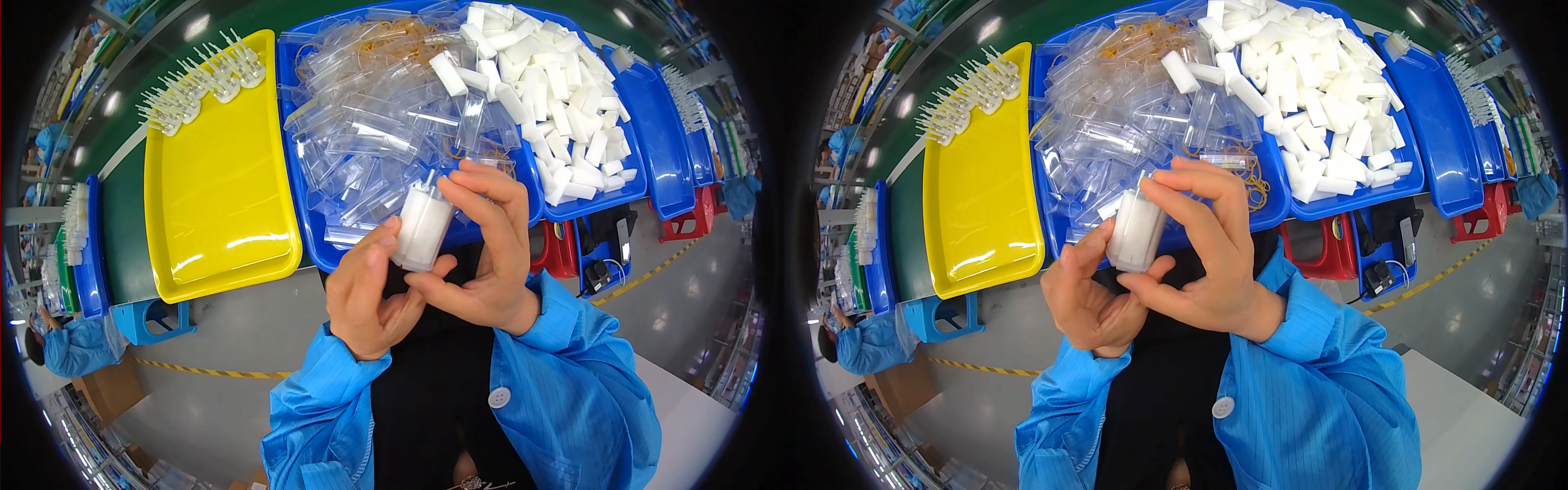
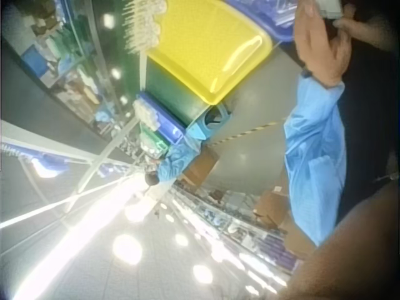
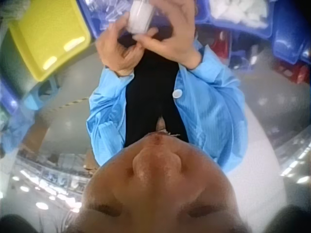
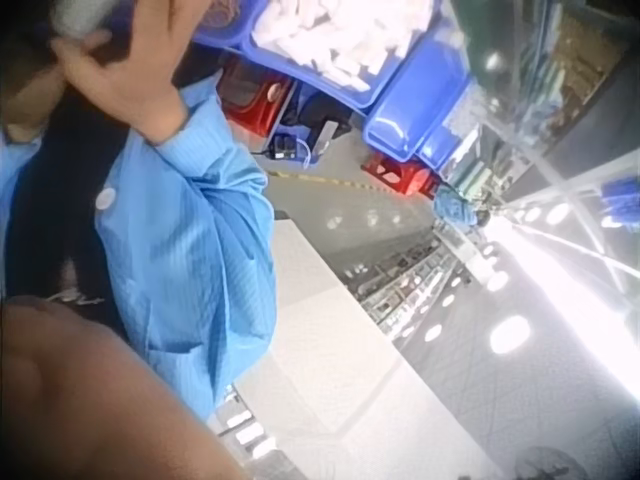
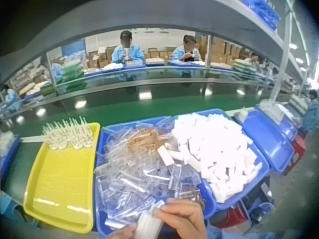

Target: The person assembles plastic tubes and plastic connectors by hand, then bundles the assembled components with rubber bands and places them into trays.

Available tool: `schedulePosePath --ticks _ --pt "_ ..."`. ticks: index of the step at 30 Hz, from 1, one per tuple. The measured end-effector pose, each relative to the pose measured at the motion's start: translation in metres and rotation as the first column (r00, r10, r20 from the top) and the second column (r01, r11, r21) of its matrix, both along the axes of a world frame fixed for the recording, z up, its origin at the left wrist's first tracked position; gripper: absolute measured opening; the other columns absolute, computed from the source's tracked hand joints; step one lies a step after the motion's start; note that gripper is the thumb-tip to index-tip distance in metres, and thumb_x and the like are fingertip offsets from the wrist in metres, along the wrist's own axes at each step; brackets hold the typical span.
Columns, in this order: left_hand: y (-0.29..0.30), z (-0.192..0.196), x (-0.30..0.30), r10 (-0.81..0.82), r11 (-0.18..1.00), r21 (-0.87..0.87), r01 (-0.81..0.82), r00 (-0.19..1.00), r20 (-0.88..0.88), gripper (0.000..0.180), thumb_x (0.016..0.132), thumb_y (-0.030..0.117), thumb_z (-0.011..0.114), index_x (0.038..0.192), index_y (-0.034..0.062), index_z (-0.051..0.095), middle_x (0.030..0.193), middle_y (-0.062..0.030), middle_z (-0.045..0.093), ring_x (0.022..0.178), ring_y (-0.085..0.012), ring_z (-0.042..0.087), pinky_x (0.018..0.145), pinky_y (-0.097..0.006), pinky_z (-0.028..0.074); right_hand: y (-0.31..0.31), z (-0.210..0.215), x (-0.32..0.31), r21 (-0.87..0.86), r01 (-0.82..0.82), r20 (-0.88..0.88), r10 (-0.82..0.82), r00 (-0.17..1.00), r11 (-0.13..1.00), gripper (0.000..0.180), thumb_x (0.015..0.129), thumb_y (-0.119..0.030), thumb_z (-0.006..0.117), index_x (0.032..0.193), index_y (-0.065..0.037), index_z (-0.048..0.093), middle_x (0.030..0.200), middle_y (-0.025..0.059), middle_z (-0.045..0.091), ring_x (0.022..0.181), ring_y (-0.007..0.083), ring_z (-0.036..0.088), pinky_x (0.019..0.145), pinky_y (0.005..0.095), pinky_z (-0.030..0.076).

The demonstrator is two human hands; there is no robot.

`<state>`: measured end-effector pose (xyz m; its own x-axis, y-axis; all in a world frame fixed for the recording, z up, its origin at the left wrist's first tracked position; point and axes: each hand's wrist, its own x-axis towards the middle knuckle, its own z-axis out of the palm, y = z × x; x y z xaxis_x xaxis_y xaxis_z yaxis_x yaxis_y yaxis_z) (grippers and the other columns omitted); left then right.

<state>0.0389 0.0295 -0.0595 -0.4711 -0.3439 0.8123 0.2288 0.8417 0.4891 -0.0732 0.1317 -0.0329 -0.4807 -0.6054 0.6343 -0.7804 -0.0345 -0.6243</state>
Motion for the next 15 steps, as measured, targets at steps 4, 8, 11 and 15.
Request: schedulePosePath --ticks 4,8,11,15 --pt "0.000 0.001 0.004 0.102 0.982 0.150 -0.116 0.990 0.095 0.070 0.067 0.007 0.087 0.127 -0.0028 0.053 0.118 -0.0207 0.060 0.100 -0.0350 0.066 0.084 -0.038 0.056 0.007 -0.006 -0.008 -0.172 -0.164 0.109 0.184 0.977 0.971 0.057 0.067 -0.016 0.081 0.117 0.000 0.060 0.120 0.0151 0.052 0.112 0.0318 0.052 0.095 0.0400 0.044" --pt "0.000 0.002 0.008 0.042 0.960 0.272 -0.066 0.995 0.095 0.052 0.065 0.002 0.086 0.112 -0.0019 0.064 0.119 -0.0193 0.060 0.104 -0.0326 0.063 0.085 -0.035 0.054 0.008 0.000 -0.012 -0.203 -0.173 0.346 0.236 0.908 0.964 0.041 0.073 -0.011 0.077 0.109 0.001 0.061 0.116 0.0160 0.054 0.108 0.0269 0.054 0.090 0.0345 0.045" --pt "0.001 0.008 0.006 0.045 0.978 0.201 -0.058 0.997 0.070 0.051 0.065 -0.002 0.083 0.113 -0.0003 0.064 0.117 -0.0183 0.060 0.105 -0.0312 0.061 0.083 -0.034 0.054 0.008 -0.001 -0.013 -0.151 -0.157 0.377 0.204 0.903 0.976 0.029 0.076 -0.007 0.074 0.102 0.000 0.063 0.111 0.0148 0.058 0.103 0.0241 0.056 0.088 0.0320 0.045" --pt "0.004 0.019 0.007 -0.011 0.948 0.317 -0.034 0.990 0.139 0.045 0.066 -0.005 0.080 0.109 0.0010 0.066 0.116 -0.0165 0.058 0.105 -0.0321 0.060 0.082 -0.035 0.054 0.009 0.001 -0.013 -0.138 -0.174 0.376 0.214 0.902 0.975 0.020 0.076 -0.004 0.073 0.095 -0.003 0.065 0.103 0.0122 0.061 0.097 0.0225 0.058 0.085 0.0312 0.045"
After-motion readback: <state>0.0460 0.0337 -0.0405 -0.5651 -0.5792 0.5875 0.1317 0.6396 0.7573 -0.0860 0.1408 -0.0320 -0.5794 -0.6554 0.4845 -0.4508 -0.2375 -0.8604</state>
